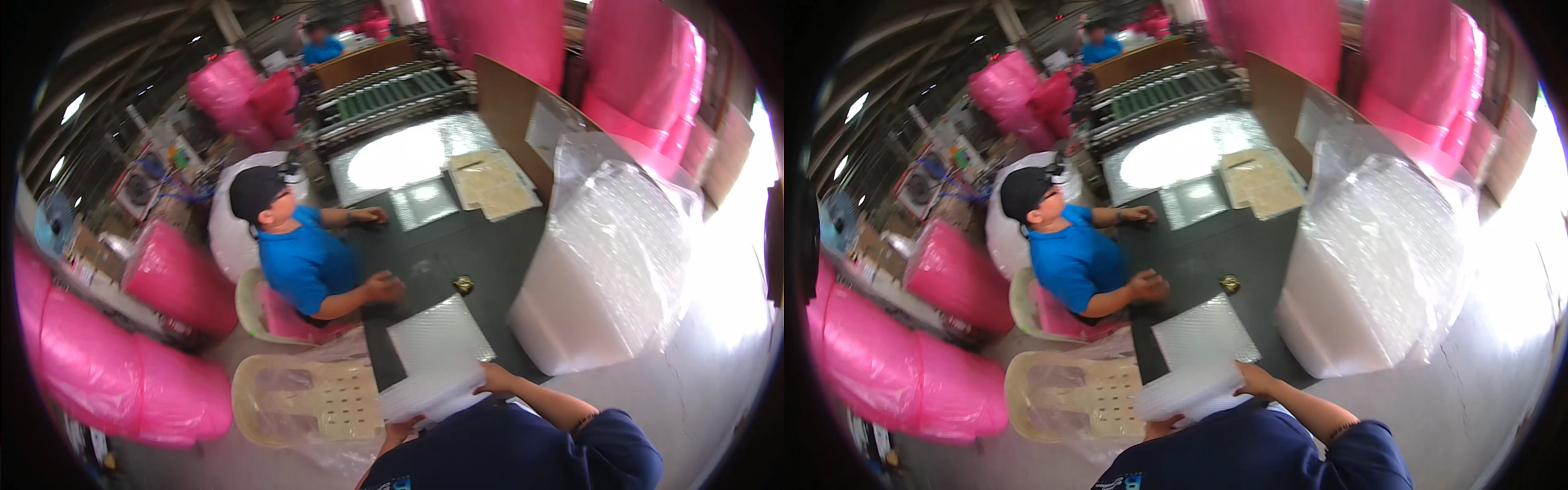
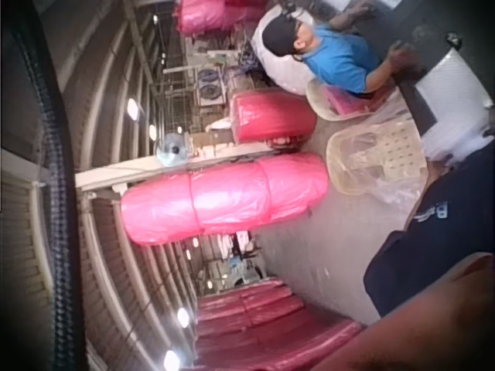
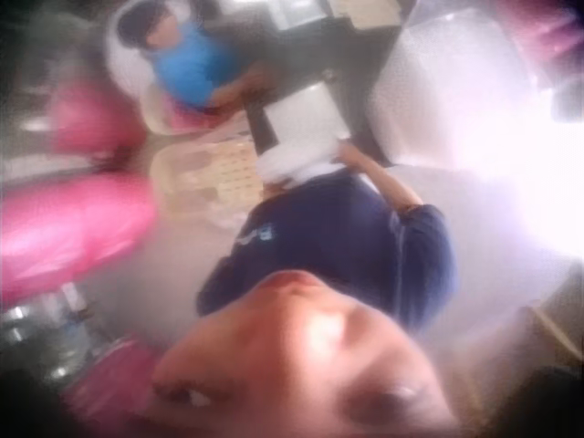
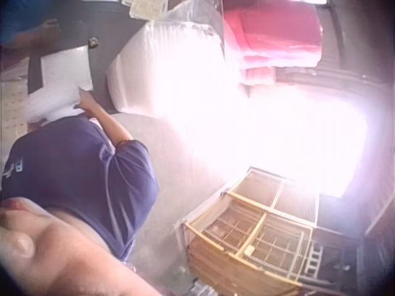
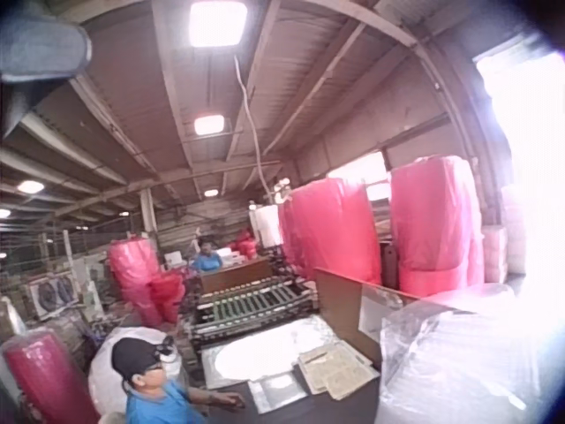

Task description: The person stacks sheets of bubble wrap on a table, aligning them into a neat pile. They repeatedly pick up sheets, place them on the stack, and adjust the pile to keep it organized.

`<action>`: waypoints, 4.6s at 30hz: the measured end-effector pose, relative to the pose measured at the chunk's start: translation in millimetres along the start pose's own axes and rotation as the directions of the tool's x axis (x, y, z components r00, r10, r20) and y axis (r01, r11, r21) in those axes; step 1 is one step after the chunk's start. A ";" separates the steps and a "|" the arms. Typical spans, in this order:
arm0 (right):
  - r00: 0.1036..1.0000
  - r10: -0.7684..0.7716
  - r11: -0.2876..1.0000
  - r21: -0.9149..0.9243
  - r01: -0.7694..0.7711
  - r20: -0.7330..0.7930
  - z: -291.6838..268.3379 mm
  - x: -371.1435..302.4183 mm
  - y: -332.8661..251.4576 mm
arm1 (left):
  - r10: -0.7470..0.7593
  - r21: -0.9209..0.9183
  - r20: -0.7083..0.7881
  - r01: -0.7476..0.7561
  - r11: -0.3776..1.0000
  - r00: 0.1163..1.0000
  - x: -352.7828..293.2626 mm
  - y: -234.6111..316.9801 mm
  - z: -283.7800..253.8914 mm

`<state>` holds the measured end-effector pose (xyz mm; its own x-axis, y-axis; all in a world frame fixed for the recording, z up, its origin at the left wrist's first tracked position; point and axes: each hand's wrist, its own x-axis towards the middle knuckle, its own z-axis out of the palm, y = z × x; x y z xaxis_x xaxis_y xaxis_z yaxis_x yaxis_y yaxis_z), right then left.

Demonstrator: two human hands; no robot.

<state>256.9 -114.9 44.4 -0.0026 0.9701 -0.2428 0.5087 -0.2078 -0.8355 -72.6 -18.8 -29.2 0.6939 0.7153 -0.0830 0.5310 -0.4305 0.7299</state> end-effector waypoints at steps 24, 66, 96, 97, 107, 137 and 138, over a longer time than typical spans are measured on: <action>0.698 0.567 0.766 -0.033 -0.642 -0.438 -12.4 84.9 100.9 | -0.849 -0.935 -0.213 0.150 0.320 0.484 -57.8 8.1 -29.4; 0.973 -0.156 0.987 -0.063 0.147 -0.170 -152.9 199.9 -15.2 | -0.753 -0.543 -0.370 0.530 0.651 0.545 -45.6 0.1 14.8; 0.957 0.288 0.581 -0.787 -0.208 -0.040 -36.8 229.8 18.4 | -0.722 -0.509 -0.533 0.515 0.690 0.440 -37.7 1.5 26.9; 0.929 0.370 0.616 -0.746 -0.252 -0.008 -44.1 225.2 3.0 | -0.752 -0.503 -0.494 0.562 0.657 0.437 -37.2 2.9 24.9; 0.999 0.042 0.877 -0.480 -0.023 0.028 75.2 124.4 -149.6 | -0.711 -0.495 -0.450 0.511 0.702 0.540 -21.7 7.1 24.3; 0.983 -0.023 0.927 0.372 -0.046 0.179 -34.3 73.5 -28.6 | -0.498 -0.891 -0.173 0.080 0.447 0.850 38.8 28.3 -63.2; 0.989 0.042 0.973 0.220 -0.073 0.143 -26.7 69.6 -12.7 | -0.462 -0.927 -0.168 0.019 0.374 0.871 48.0 10.8 -51.0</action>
<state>273.2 -41.4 51.2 -0.1046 0.9325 -0.3457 0.3059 -0.3006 -0.9034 -58.3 39.0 9.3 0.2773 0.9144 -0.2950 -0.2392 0.3631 0.9005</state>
